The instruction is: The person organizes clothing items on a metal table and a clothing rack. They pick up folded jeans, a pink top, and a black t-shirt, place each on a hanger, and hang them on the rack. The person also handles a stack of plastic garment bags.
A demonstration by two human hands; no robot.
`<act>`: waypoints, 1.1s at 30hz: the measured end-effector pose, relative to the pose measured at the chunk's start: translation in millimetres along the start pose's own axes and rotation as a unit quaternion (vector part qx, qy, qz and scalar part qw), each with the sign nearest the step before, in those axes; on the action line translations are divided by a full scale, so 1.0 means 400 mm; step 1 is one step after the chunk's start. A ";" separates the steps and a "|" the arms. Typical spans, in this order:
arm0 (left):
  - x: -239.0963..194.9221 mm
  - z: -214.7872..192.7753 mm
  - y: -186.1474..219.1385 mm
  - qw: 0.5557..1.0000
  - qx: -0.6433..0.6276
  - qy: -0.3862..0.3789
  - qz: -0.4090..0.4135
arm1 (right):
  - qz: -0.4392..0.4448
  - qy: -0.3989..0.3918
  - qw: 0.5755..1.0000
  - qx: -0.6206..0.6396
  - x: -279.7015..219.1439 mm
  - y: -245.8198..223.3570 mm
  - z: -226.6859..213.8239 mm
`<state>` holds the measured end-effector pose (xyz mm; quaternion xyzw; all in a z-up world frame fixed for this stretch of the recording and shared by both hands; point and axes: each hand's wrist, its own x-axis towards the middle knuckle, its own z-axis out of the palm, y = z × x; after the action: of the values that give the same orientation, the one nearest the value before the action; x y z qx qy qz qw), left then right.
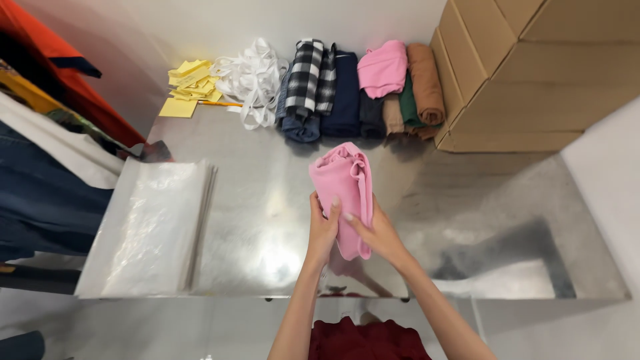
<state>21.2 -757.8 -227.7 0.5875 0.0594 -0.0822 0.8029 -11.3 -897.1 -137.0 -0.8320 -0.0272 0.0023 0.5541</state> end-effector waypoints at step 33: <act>-0.493 0.110 0.037 0.987 -0.027 -0.094 -0.127 | 0.265 0.347 0.875 0.208 -0.664 0.191 -0.282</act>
<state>-169.2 -783.3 -162.7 0.5432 0.0597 -0.2365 0.8034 -269.6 -1043.2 -170.8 -0.6211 0.3897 -0.1342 0.6666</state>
